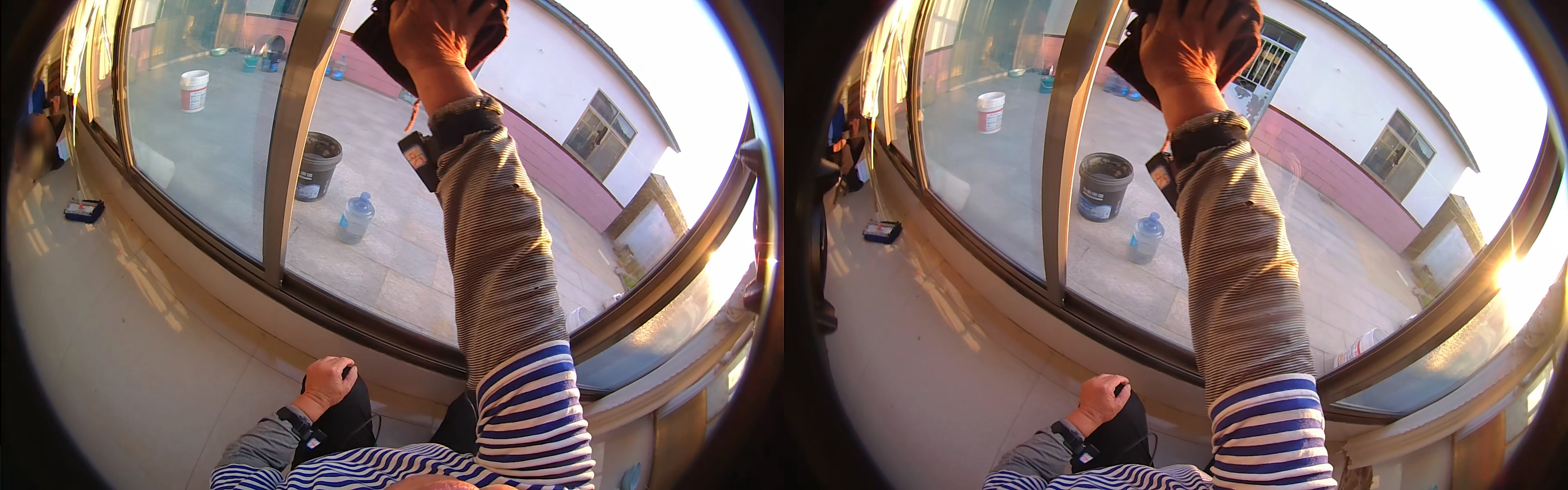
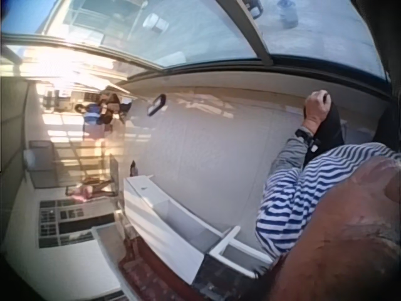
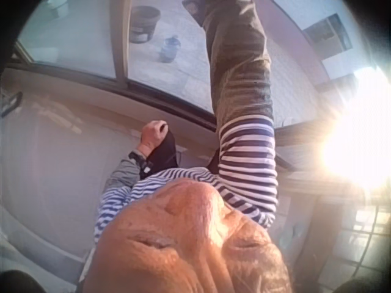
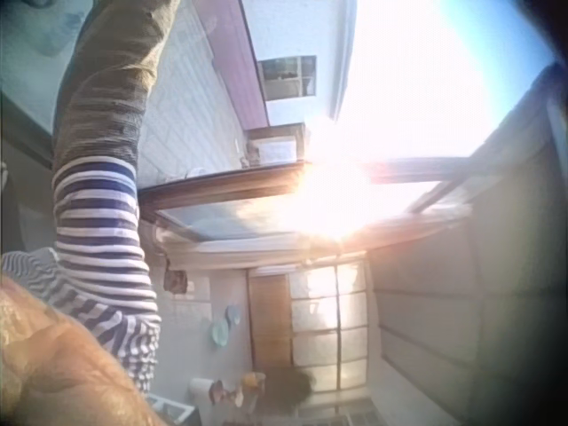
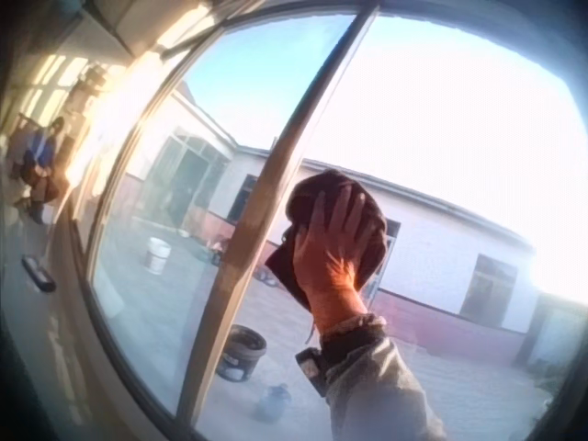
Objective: The person wipes a large glass window and its frame using a brown cloth. They move the cloth along the glass surface and frame edges, occasionally folding the cloth to use a clean side.
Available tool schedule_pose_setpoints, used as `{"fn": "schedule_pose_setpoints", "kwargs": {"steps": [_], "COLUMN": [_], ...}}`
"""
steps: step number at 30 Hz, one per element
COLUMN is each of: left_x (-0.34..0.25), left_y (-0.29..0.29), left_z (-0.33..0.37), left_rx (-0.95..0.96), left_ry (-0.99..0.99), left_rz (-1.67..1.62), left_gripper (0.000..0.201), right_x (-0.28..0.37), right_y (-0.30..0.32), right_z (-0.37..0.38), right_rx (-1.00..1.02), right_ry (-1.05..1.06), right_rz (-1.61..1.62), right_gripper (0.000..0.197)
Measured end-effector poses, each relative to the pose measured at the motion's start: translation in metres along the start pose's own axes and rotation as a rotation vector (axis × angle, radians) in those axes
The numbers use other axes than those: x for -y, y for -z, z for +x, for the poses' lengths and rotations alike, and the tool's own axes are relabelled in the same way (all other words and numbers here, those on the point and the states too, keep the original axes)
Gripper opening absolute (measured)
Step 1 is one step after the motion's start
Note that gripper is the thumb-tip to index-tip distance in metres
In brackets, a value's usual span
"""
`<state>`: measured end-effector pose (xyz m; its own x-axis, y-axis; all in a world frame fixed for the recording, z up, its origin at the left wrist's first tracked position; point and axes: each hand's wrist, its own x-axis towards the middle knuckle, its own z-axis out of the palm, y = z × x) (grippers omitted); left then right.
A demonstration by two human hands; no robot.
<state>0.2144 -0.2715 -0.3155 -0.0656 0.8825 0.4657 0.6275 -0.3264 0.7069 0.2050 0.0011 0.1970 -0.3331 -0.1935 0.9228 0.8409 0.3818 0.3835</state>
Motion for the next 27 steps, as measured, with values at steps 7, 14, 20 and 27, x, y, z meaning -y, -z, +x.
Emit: {"fn": "schedule_pose_setpoints", "kwargs": {"steps": [7, 14, 20, 27], "left_x": [0.001, 0.003, -0.001, -0.014], "left_y": [-0.004, -0.006, -0.013, -0.011], "left_z": [0.001, -0.005, -0.009, -0.015], "left_rx": [-0.014, 0.016, 0.017, 0.029], "left_ry": [0.025, 0.038, 0.036, 0.076], "left_rz": [0.011, 0.100, 0.207, 0.244], "left_gripper": [0.013, 0.012, 0.014, 0.016], "right_x": [0.019, -0.094, -0.235, -0.389], "right_y": [-0.021, 0.077, 0.202, 0.330], "right_z": [-0.015, -0.064, -0.111, -0.209], "right_rx": [-0.030, 0.063, 0.105, 0.042], "right_ry": [0.157, 0.163, 0.058, -0.041], "right_rz": [0.141, 0.153, -0.191, -0.417], "right_gripper": [0.063, 0.064, 0.064, 0.059]}}
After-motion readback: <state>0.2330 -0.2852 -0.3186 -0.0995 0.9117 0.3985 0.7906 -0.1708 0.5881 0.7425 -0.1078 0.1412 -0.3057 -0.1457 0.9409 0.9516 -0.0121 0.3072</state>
